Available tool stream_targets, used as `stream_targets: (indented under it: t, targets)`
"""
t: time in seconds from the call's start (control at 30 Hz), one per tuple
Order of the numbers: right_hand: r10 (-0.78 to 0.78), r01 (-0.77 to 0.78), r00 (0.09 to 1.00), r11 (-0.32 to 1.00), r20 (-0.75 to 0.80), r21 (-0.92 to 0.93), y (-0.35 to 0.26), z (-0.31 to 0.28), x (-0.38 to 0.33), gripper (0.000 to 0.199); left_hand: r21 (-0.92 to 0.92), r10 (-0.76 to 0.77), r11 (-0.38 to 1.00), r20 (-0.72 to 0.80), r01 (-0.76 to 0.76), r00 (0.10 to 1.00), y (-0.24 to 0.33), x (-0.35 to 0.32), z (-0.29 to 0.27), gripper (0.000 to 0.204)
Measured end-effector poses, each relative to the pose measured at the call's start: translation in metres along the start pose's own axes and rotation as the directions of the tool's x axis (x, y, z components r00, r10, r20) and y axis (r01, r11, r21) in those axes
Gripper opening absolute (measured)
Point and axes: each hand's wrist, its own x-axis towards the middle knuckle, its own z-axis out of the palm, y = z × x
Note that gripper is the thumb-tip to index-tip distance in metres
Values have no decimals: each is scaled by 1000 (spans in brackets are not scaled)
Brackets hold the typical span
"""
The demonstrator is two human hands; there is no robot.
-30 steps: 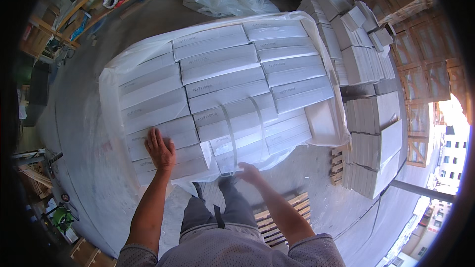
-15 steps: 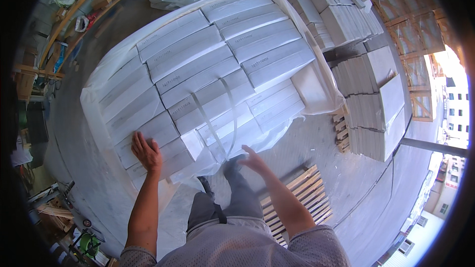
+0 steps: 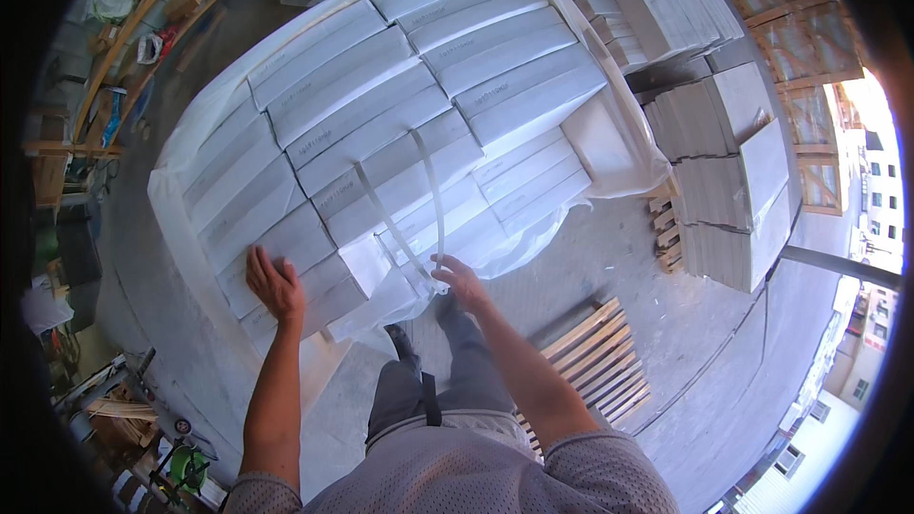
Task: The person unwraps a large plastic-wrapped pallet of white rectangular panels using a utility knife, then repeatedly picks up individual panels and stacks them on a nearby wooden pallet. The person handles the panels one at a time and places them in a neat pile.
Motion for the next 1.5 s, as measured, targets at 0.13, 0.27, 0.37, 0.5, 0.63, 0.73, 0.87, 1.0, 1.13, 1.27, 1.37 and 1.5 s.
stream_targets:
  t: [0.13, 0.27, 0.37, 0.5, 0.63, 0.73, 0.87, 1.0, 1.13, 1.27, 1.37, 1.5]
  targets:
    - [306, -314, 946, 947, -103, -70, -14, -8, 7, 34, -2, 3, 1000, 4, -3, 1000, 4, 0, -2, 59]
    - [375, -449, 893, 783, -250, -430, 15, -49, -27, 35, -4, -6, 1000, 6, 6, 1000, 4, 2, -3, 58]
    - [467, -561, 827, 654, -313, -508, 50, -89, -78, 36, -5, -12, 1000, 12, 12, 1000, 3, 2, -2, 58]
    - [443, -631, 772, 443, -456, -637, 72, -137, -151, 41, 4, -15, 1000, 20, 15, 1000, 3, 1, -2, 58]
    - [495, -727, 653, 199, -573, -657, 53, -172, -183, 41, 0, -14, 1000, 12, 14, 1000, 4, 1, -1, 58]
    - [463, -739, 627, 100, -626, -666, 40, -191, -193, 37, -12, -11, 1000, 3, 11, 1000, 3, 1, -1, 57]
    - [404, -741, 598, -51, -693, -669, 55, -213, -195, 24, -2, -13, 1000, 11, 13, 1000, 1, 0, 2, 57]
    - [529, -422, 668, -309, -523, -852, 71, -231, -196, 23, 8, -15, 1000, 8, 15, 1000, 0, -1, 4, 58]
    - [462, -673, 640, -49, -614, -738, 47, -245, -208, 28, -2, 2, 1000, -15, -2, 1000, 0, -1, 4, 57]
    - [461, -719, 618, 2, -637, -695, 46, -236, -196, 28, -9, 4, 1000, -12, -4, 1000, -1, -1, 4, 57]
    - [435, -699, 667, 82, -605, -711, 64, -217, -176, 25, -3, 10, 1000, -15, -10, 1000, -1, 1, 4, 56]
    - [511, -722, 632, 113, -583, -683, 78, -185, -136, 28, -1, 21, 1000, -12, -21, 1000, 0, 0, 5, 56]
